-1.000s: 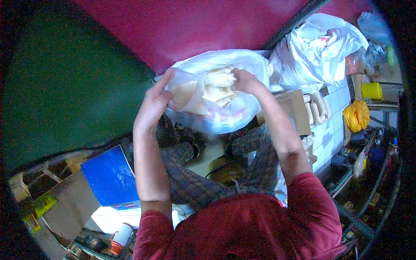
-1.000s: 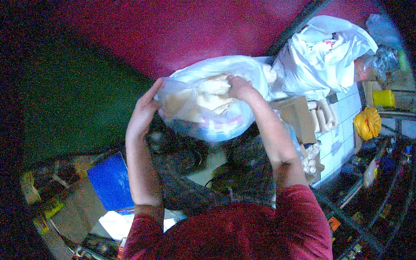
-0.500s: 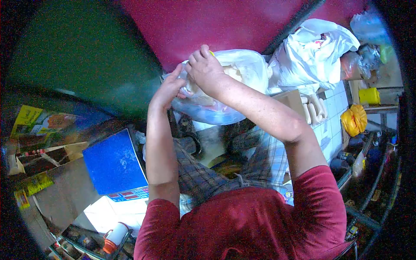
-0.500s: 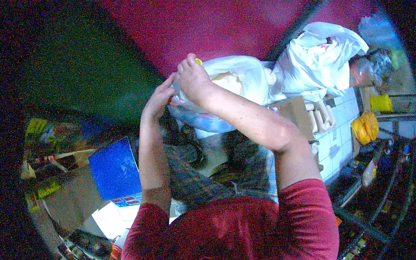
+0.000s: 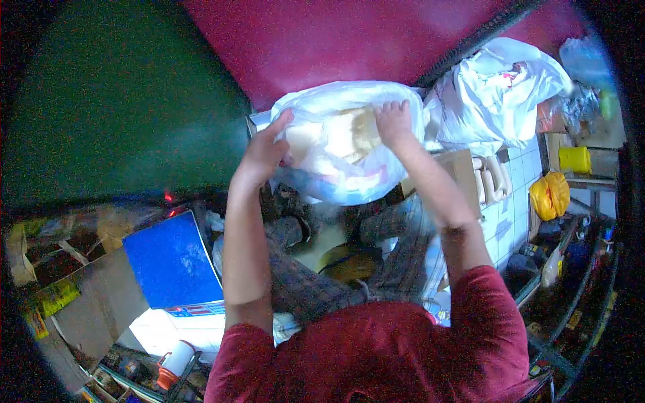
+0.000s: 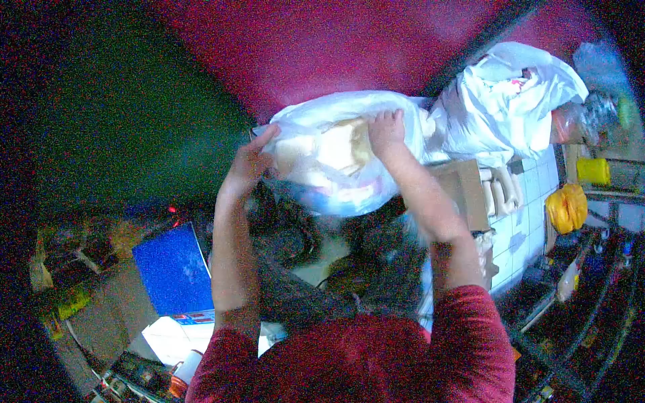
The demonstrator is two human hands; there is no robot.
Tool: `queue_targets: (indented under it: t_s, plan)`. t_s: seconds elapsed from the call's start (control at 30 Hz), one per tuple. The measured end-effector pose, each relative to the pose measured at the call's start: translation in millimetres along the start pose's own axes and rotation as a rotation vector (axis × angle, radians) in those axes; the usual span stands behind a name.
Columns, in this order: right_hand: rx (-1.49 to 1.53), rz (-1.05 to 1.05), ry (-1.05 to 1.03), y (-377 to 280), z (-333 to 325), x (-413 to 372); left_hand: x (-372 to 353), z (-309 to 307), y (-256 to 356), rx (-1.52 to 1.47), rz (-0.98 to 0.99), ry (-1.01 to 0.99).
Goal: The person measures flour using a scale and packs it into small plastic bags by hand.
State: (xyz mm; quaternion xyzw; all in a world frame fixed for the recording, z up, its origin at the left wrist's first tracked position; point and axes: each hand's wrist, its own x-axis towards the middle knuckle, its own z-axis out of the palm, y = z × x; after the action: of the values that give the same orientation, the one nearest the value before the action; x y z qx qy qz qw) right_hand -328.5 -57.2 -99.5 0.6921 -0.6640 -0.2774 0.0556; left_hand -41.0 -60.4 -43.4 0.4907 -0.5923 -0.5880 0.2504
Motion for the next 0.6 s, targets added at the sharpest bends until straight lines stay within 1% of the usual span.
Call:
queue_targets:
  t_s: [0.03,0.1,0.13,0.2,0.23,0.33,0.4,0.43,0.47,0.5,0.6]
  plan:
    - [-0.019,0.002,-0.019,-5,16,9,1,0,-2,0.03,0.023,0.016]
    - [0.01,0.003,0.011,-22,45,29,-2,-2,-9,0.093,0.053,0.047]
    - [0.028,0.004,0.023,-31,48,34,-8,-4,-2,0.079,0.028,0.052]
    - [0.325,-0.047,-0.122,-48,46,45,-16,-13,16,0.053,-0.022,0.058]
    - [0.471,-0.07,-0.195,-58,42,51,-13,-17,11,0.034,-0.024,0.064]
    - [0.551,-0.13,-0.336,-99,49,74,-8,-21,2,0.017,-0.034,0.063]
    - [0.646,-0.105,-0.371,-107,53,75,-6,-17,9,0.064,-0.04,0.031]
    - [0.69,-0.09,-0.386,-106,53,74,-4,-15,5,0.068,0.01,0.029]
    - [0.75,-0.105,-0.448,-104,58,75,-2,-14,-2,0.071,0.063,0.029]
    - [0.813,-0.104,-0.416,-98,61,71,0,-11,0,0.073,0.118,0.032]
    - [0.969,-0.116,-0.335,-78,69,58,-4,-7,19,0.08,0.029,-0.041]
